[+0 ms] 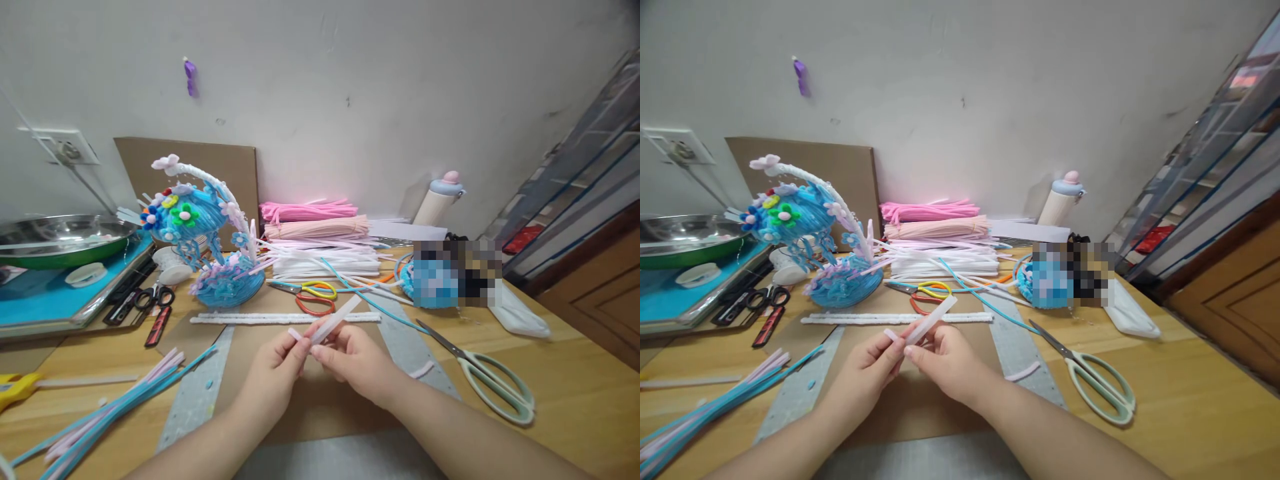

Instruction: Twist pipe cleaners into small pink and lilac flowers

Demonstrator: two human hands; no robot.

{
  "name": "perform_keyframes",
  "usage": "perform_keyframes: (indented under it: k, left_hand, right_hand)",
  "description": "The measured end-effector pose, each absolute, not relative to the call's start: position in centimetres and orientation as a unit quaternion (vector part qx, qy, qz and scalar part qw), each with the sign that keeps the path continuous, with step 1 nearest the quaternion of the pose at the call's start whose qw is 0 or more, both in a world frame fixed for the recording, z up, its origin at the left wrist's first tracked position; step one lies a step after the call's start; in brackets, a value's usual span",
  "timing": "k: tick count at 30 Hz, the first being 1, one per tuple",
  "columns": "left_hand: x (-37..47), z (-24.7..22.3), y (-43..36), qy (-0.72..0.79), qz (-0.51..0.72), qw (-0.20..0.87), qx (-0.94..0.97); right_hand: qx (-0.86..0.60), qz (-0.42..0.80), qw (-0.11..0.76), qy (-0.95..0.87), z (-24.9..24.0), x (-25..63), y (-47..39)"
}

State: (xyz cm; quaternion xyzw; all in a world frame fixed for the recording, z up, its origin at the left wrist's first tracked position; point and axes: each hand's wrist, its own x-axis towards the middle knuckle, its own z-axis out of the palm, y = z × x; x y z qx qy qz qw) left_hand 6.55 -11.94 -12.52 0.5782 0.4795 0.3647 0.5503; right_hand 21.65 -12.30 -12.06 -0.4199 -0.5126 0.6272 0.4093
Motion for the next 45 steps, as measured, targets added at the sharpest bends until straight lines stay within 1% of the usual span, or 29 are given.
perform_keyframes:
  k: [4,8,10,12,16,17,19,21,23,25,27,29,37,41,45]
  left_hand:
    - [6.4,-12.8,-11.9,0.490,0.373,0.530,0.583]
    - [6.4,-13.1,-11.5,0.481,0.355,0.554,0.580]
    - [6.2,-12.7,-11.3,0.464,0.340,0.575,0.582]
    - [5.9,-11.8,-11.4,0.435,0.310,0.600,0.595]
    - [5.2,-9.7,-11.9,0.344,0.195,0.644,0.655]
    - [5.1,-9.4,-12.1,0.318,0.160,0.633,0.687]
    - [5.1,-9.2,-12.3,0.293,0.114,0.566,0.762]
    - [5.1,-9.6,-12.3,0.327,0.117,0.479,0.807]
    - [5.2,-10.2,-12.2,0.391,0.153,0.435,0.797]
    - [5.2,-10.8,-12.0,0.429,0.181,0.435,0.771]
    - [5.3,-11.1,-11.8,0.440,0.200,0.455,0.748]
    - [5.5,-11.4,-11.5,0.448,0.221,0.486,0.717]
    - [6.3,-12.0,-11.0,0.450,0.253,0.684,0.515]
    - [6.2,-11.5,-11.4,0.423,0.256,0.746,0.446]
    - [5.8,-11.1,-11.2,0.402,0.246,0.782,0.408]
  right_hand:
    - [-0.458,0.582,0.401,-0.539,-12.2,21.3,-12.5]
    - [-0.449,0.579,0.388,-0.560,-12.2,21.4,-12.5]
    - [-0.435,0.597,0.351,-0.576,-11.9,21.9,-12.2]
    - [-0.415,0.618,0.296,-0.598,-11.6,22.9,-11.8]
    - [-0.390,0.647,0.185,-0.629,-10.8,24.8,-11.2]
    - [-0.388,0.651,0.162,-0.632,-10.6,25.1,-11.2]
    - [-0.398,0.642,0.138,-0.640,-10.3,25.1,-11.4]
    - [-0.429,0.606,0.147,-0.654,-10.0,24.7,-11.9]
    - [-0.469,0.551,0.174,-0.668,-9.7,24.1,-12.7]
    - [-0.506,0.452,0.205,-0.705,-9.4,23.4,-13.5]
    - [-0.523,0.291,0.225,-0.769,-9.3,22.9,-14.2]
    - [-0.527,0.185,0.235,-0.795,-9.3,22.6,-14.6]
    - [-0.516,0.099,0.304,-0.795,-10.5,22.3,-14.7]
    - [-0.483,0.094,0.308,-0.814,-11.1,22.2,-14.6]
    - [-0.469,0.120,0.314,-0.817,-11.2,22.2,-14.4]
